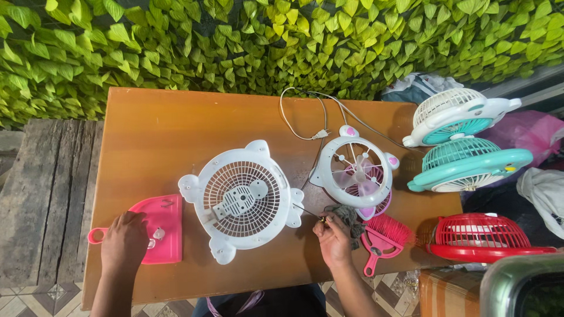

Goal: The person disassembles a small white electric fan by removing screws and separating the front grille, then wipes the fan blade and grille with a cloth. The person reassembles the fan by placing the blade back into the housing and securing the front grille.

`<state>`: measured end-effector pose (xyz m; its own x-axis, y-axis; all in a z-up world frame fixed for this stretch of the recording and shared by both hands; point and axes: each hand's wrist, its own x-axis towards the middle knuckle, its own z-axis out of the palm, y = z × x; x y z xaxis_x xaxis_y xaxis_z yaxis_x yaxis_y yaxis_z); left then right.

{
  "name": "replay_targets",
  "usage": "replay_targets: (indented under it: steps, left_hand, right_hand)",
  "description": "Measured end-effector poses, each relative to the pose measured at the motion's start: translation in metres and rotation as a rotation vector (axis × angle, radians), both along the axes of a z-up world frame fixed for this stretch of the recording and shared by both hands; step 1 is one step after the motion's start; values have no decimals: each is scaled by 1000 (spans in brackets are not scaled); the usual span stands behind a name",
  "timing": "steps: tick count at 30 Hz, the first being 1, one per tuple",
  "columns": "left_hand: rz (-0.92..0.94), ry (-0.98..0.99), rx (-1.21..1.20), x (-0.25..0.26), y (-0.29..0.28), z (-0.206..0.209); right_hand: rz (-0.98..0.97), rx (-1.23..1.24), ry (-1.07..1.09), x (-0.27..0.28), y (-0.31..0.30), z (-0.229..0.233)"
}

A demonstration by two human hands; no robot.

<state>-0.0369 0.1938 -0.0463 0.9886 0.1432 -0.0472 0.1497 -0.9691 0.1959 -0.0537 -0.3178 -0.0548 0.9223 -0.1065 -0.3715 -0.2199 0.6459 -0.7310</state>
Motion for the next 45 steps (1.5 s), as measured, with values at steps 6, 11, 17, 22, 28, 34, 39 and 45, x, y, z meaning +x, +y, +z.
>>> replay_targets:
  steps: [6,11,17,22,28,34,39,45]
  left_hand:
    - [19,54,13,3,5,-13]
    - [43,114,68,-1,11,-7]
    - [278,0,-157,-2,22,15]
    - [118,-67,-154,0,3,16]
    - [-132,-141,-102,15,-21,-1]
    - [-245,-96,30,26,-24,-7]
    - [-286,-154,53,28,-26,-6]
    - [-260,-61,146,28,-27,-8]
  right_hand:
    - [-17,-20,18,1,3,5]
    - [-9,-28,13,0,4,9]
    - [6,5,6,5,10,21]
    - [47,-43,-30,9,25,33]
    - [48,-59,-33,10,30,39]
    - [33,-61,-35,6,25,37]
    - [26,-53,-31,3,23,36]
    - [20,-47,-37,3,25,36]
